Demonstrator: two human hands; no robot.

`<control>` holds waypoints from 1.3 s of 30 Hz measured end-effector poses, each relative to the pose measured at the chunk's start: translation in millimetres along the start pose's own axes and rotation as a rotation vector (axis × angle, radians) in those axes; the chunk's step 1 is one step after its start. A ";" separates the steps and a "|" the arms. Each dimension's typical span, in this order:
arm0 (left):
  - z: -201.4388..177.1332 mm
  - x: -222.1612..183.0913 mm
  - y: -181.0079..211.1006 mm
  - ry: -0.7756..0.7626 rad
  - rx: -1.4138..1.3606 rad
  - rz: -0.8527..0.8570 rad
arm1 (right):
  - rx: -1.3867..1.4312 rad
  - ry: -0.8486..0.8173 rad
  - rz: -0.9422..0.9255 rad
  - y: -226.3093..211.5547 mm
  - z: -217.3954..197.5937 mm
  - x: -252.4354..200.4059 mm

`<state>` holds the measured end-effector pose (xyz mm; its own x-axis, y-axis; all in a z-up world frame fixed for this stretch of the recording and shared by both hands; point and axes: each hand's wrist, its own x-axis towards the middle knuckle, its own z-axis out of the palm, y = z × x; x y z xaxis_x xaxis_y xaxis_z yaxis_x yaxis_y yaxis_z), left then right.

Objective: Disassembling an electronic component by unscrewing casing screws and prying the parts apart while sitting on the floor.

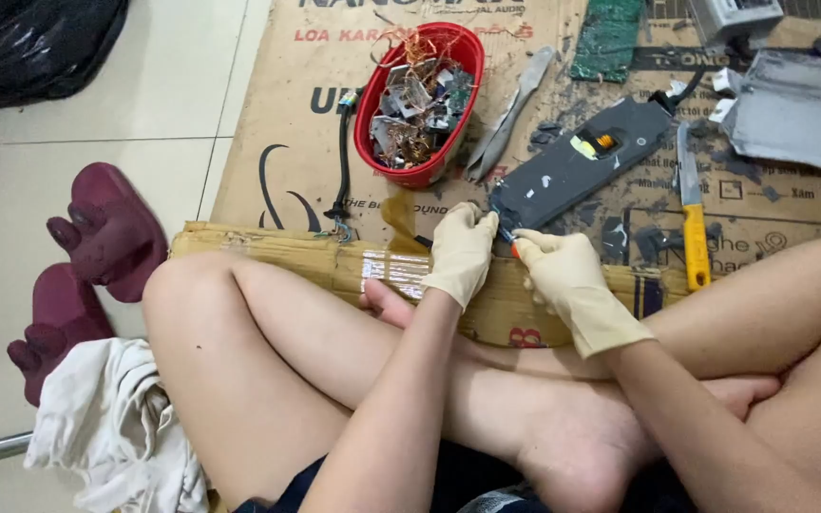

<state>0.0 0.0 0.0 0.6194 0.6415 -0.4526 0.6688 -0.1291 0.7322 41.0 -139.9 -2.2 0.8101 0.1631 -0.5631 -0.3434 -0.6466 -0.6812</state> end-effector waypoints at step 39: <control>-17.1 -10.2 -2.6 -0.212 -0.322 0.169 | -0.584 0.267 -0.251 -18.4 -126.3 -13.8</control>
<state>-15.1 6.7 11.4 0.8028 0.4578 -0.3821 0.4083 0.0450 0.9117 96.2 -224.4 77.1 0.9467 0.2198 -0.2354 0.1219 -0.9211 -0.3699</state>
